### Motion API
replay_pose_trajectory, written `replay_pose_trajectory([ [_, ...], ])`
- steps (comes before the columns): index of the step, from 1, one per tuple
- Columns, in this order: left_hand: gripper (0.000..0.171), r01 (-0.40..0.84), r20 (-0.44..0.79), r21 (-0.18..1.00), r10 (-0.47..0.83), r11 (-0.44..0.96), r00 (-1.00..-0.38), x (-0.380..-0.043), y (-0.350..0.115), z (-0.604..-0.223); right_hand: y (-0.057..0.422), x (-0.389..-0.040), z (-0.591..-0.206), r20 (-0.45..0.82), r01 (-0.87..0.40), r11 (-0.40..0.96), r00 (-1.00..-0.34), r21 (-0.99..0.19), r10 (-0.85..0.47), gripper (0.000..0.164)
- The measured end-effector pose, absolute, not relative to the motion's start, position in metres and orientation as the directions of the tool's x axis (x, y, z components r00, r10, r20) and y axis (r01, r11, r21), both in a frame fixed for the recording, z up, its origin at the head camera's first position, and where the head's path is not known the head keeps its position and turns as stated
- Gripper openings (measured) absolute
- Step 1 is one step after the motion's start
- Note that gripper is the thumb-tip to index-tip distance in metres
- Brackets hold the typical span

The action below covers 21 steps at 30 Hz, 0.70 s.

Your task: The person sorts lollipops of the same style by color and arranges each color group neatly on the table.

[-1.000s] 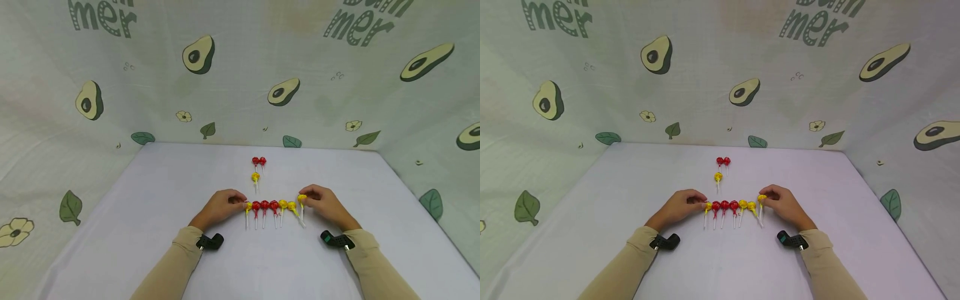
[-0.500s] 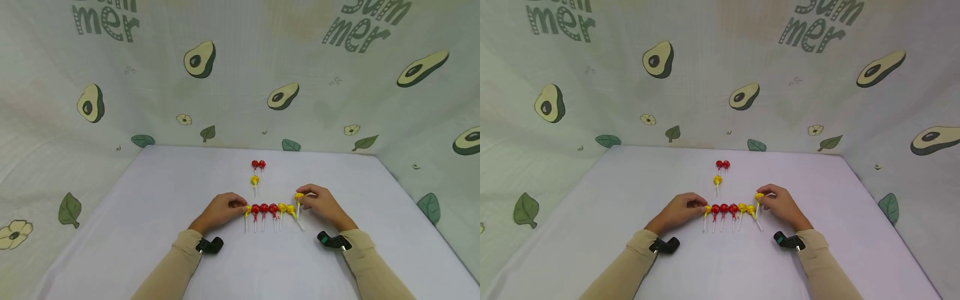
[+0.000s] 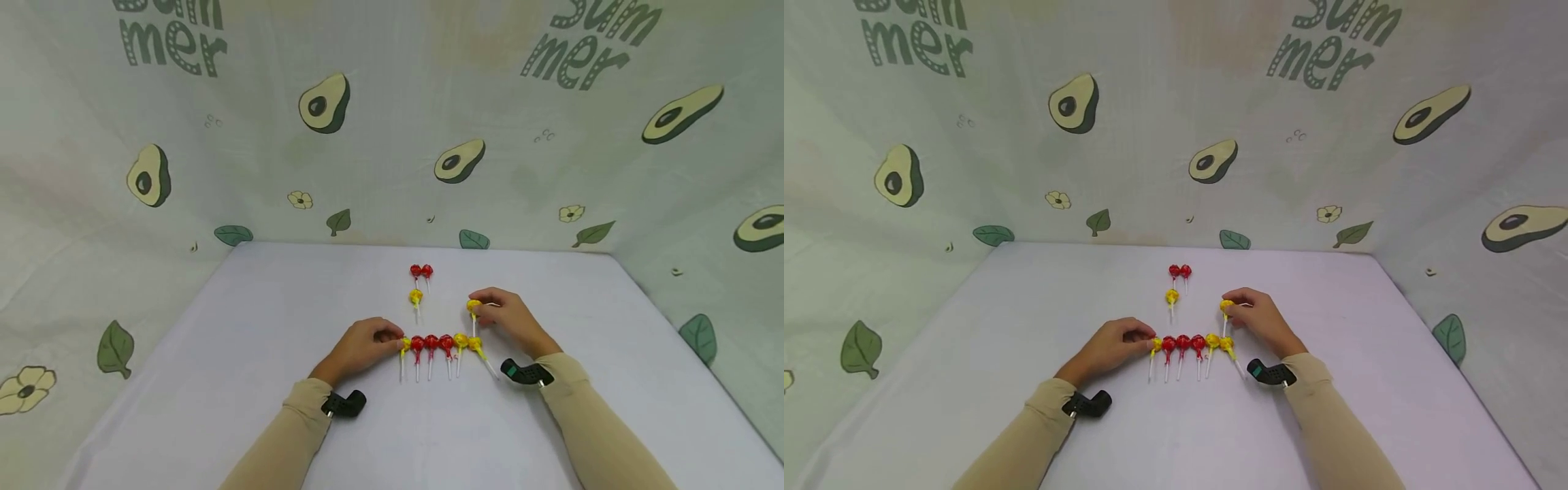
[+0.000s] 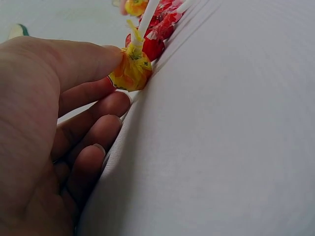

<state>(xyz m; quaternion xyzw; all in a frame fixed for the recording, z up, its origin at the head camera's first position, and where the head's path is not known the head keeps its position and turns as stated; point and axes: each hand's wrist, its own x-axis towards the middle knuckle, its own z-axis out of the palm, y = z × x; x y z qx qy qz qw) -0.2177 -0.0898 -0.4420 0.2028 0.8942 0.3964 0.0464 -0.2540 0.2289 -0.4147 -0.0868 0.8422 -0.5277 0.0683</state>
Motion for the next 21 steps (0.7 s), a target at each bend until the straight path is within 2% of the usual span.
replay_pose_trajectory([
  [11, 0.017, 0.359, 0.114, 0.717, 0.408, 0.598, -0.906, -0.217, -0.091, -0.442, 0.213, -0.278, -0.406, -0.042, -0.068, 0.39, -0.962, -0.918, -0.269, 0.039],
  [21, 0.018, 0.357, 0.111, 0.724, 0.411, 0.591, -0.905, -0.217, -0.091, -0.442, 0.197, -0.292, -0.411, -0.102, -0.026, 0.444, -0.96, -0.896, -0.261, 0.036],
])
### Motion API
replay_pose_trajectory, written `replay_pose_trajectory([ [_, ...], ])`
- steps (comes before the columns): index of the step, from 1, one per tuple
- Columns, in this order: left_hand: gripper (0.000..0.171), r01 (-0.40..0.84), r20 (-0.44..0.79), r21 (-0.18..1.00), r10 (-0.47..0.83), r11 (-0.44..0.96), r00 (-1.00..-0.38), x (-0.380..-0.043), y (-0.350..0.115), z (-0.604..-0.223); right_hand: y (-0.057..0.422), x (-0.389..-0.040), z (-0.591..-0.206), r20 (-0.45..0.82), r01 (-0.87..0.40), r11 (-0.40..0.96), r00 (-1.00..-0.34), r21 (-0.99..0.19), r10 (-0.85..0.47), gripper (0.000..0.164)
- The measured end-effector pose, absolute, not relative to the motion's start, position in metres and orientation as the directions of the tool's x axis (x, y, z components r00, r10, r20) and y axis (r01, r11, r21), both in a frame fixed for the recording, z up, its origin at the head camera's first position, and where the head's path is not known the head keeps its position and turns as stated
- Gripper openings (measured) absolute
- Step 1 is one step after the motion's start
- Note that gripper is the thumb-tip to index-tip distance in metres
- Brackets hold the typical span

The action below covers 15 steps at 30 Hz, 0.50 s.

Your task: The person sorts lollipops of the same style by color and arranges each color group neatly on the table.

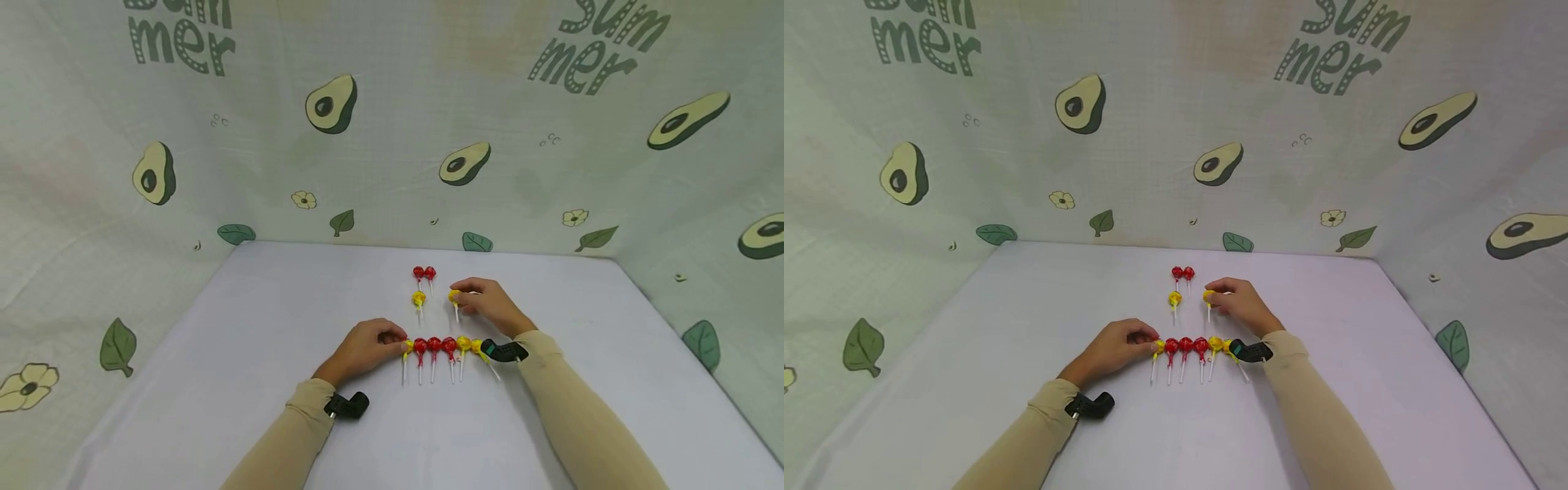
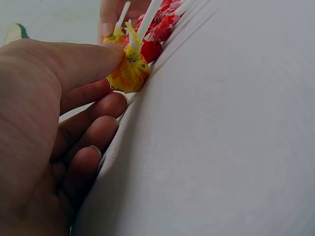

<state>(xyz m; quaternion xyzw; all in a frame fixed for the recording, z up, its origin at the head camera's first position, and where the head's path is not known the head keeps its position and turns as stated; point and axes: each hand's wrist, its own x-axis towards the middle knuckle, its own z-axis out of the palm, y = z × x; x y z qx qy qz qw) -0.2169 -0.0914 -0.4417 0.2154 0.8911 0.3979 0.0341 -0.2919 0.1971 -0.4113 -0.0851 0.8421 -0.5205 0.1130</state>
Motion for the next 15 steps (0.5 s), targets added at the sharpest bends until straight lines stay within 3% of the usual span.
replay_pose_trajectory([
  [15, 0.018, 0.363, 0.113, 0.719, 0.416, 0.593, -0.902, -0.217, -0.09, -0.441, 0.181, -0.307, -0.414, -0.107, -0.053, 0.458, -0.942, -0.888, -0.318, 0.033],
])
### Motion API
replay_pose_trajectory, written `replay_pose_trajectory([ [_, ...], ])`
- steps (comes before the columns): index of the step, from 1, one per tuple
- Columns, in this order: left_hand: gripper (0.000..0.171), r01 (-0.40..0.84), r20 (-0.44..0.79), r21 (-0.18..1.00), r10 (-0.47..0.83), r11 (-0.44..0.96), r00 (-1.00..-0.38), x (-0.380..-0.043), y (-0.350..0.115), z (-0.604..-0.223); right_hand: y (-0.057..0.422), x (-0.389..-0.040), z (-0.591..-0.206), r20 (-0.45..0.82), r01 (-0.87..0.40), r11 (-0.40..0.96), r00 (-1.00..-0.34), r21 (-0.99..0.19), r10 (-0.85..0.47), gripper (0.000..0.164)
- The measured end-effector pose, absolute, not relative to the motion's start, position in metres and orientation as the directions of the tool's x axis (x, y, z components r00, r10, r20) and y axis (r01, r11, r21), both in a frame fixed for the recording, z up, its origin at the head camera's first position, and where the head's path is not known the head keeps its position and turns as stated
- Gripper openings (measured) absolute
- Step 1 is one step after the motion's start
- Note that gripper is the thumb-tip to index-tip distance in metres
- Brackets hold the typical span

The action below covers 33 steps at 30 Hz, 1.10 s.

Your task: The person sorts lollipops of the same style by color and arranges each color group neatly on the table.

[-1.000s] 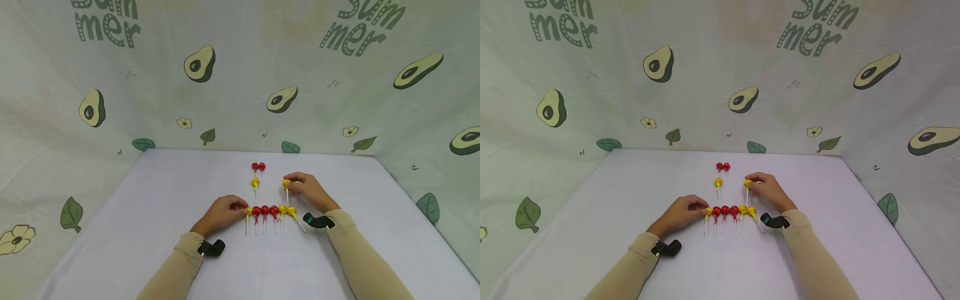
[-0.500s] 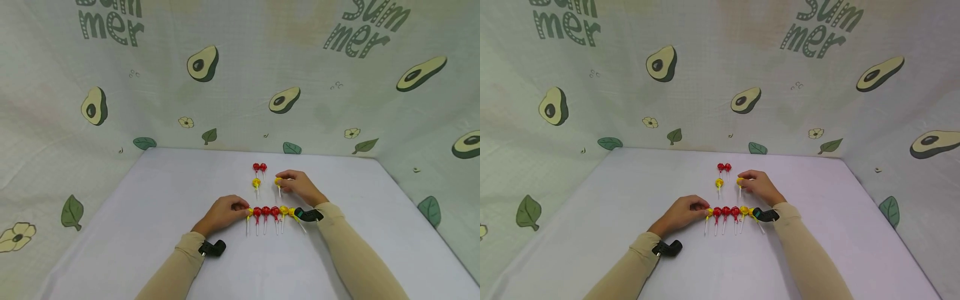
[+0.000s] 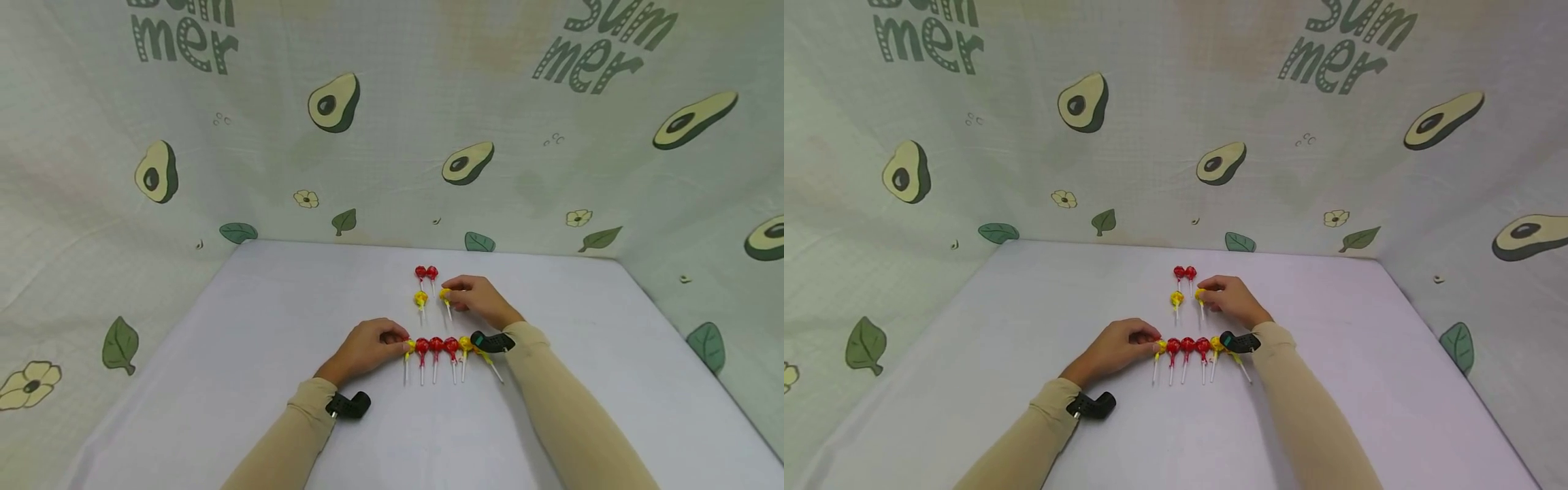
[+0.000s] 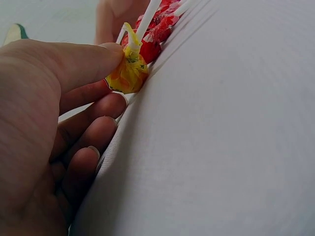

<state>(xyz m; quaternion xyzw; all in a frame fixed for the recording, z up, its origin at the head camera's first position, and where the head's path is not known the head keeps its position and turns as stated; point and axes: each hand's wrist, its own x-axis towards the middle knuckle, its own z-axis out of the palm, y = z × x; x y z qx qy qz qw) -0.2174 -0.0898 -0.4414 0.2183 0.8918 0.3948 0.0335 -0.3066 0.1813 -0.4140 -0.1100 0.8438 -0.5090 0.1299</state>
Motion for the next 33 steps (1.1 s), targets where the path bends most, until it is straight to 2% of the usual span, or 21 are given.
replay_pose_trajectory([
  [5, 0.017, 0.356, 0.106, 0.715, 0.411, 0.601, -0.905, -0.218, -0.09, -0.442, 0.177, -0.311, -0.415, -0.106, -0.057, 0.444, -0.937, -0.894, -0.332, 0.032],
  [20, 0.019, 0.37, 0.116, 0.717, 0.423, 0.59, -0.899, -0.219, -0.091, -0.444, 0.169, -0.316, -0.416, -0.101, -0.092, 0.54, -0.943, -0.836, -0.317, 0.026],
  [33, 0.016, 0.385, 0.135, 0.716, 0.425, 0.582, -0.895, -0.219, -0.091, -0.441, 0.159, -0.321, -0.412, -0.146, -0.045, 0.568, -0.947, -0.821, -0.286, 0.023],
])
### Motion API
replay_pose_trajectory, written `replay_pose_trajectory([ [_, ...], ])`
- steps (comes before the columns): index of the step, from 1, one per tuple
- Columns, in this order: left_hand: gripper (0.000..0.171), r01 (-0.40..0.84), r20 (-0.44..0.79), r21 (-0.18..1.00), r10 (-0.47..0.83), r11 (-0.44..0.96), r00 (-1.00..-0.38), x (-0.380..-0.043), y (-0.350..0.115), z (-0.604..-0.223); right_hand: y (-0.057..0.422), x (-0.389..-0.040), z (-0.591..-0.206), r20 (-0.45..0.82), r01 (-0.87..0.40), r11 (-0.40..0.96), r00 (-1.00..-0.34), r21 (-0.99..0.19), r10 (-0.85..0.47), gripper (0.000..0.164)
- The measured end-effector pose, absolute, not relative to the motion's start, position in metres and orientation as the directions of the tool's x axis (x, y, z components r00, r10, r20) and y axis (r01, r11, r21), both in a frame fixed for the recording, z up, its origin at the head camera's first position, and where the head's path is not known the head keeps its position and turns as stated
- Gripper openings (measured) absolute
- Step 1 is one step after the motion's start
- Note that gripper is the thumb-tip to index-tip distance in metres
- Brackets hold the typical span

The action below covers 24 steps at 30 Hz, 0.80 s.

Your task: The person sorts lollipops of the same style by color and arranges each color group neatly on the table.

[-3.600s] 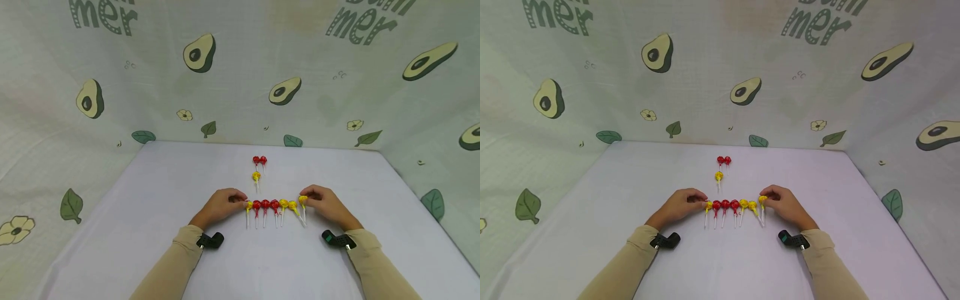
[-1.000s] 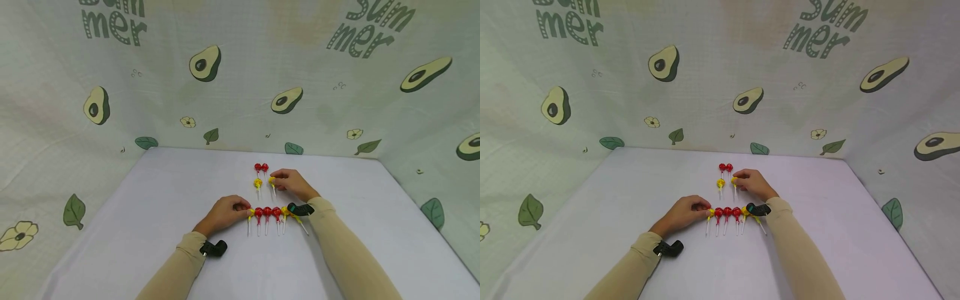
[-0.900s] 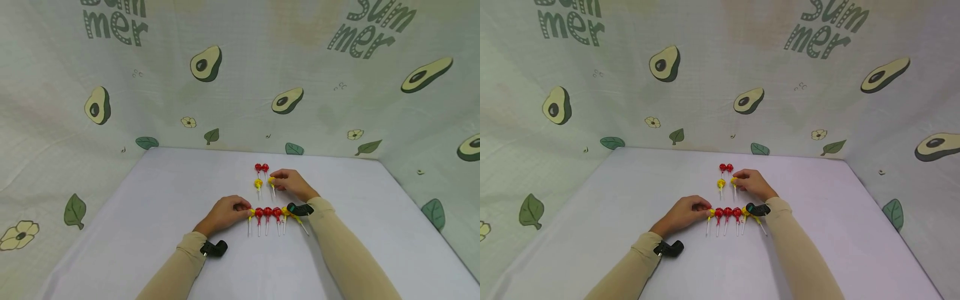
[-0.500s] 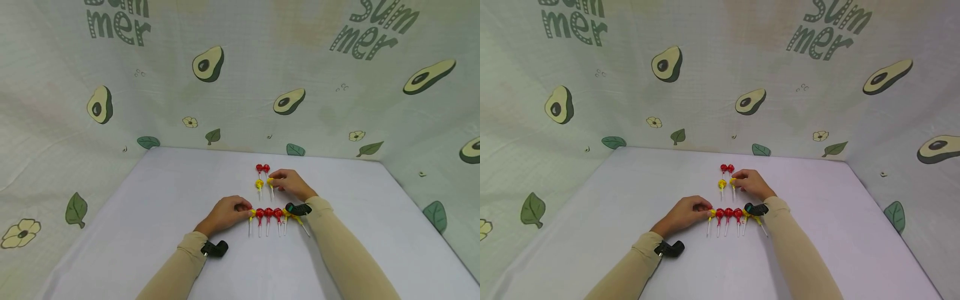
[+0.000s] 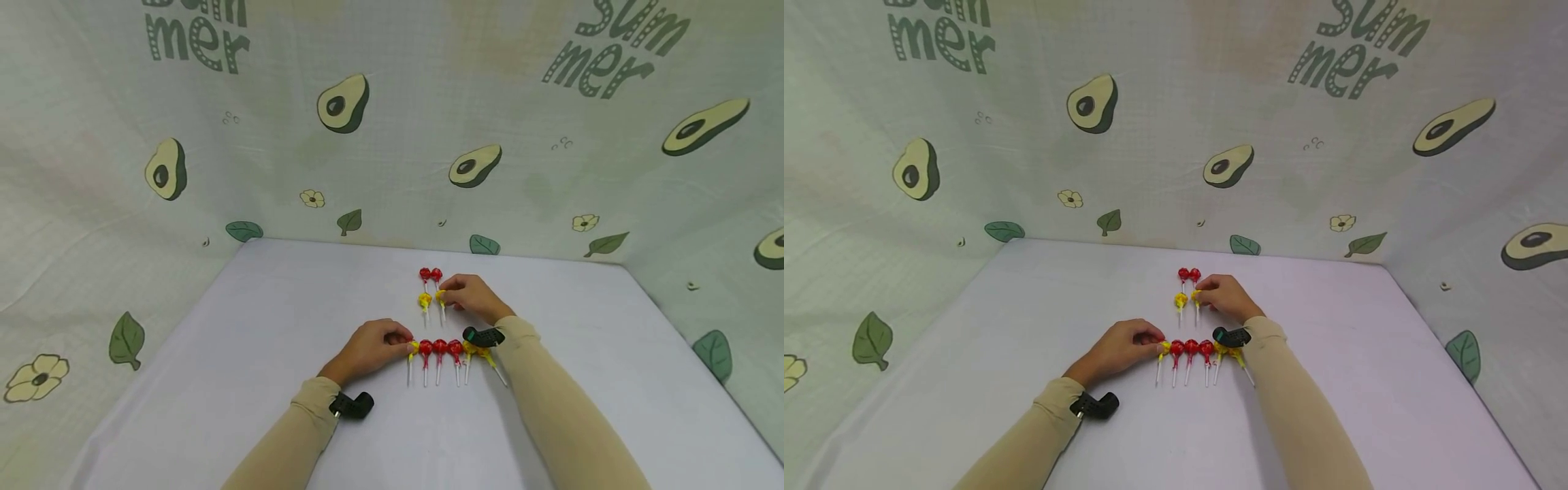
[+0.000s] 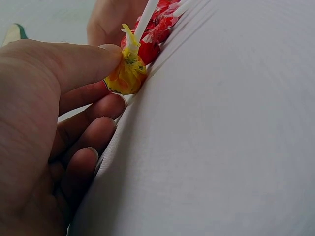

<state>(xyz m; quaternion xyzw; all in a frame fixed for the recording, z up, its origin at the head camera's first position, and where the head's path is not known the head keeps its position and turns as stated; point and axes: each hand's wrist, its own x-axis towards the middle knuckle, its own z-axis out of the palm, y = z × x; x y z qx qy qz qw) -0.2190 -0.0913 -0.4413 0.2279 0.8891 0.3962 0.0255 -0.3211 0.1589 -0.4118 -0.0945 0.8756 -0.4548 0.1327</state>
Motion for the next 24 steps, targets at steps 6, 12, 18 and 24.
replay_pose_trajectory([
  [6, 0.014, 0.377, 0.13, 0.718, 0.42, 0.584, -0.898, -0.218, -0.092, -0.441, 0.152, -0.32, -0.413, -0.136, -0.057, 0.598, -0.953, -0.799, -0.273, 0.022],
  [12, 0.015, 0.373, 0.122, 0.722, 0.424, 0.583, -0.897, -0.218, -0.092, -0.44, 0.148, -0.318, -0.411, -0.144, -0.055, 0.62, -0.953, -0.783, -0.267, 0.022],
  [18, 0.016, 0.377, 0.126, 0.715, 0.422, 0.589, -0.898, -0.218, -0.092, -0.439, 0.148, -0.316, -0.409, -0.144, -0.064, 0.647, -0.954, -0.759, -0.264, 0.023],
  [24, 0.015, 0.369, 0.119, 0.71, 0.414, 0.599, -0.902, -0.219, -0.092, -0.441, 0.151, -0.316, -0.411, -0.135, -0.076, 0.665, -0.956, -0.743, -0.261, 0.024],
])
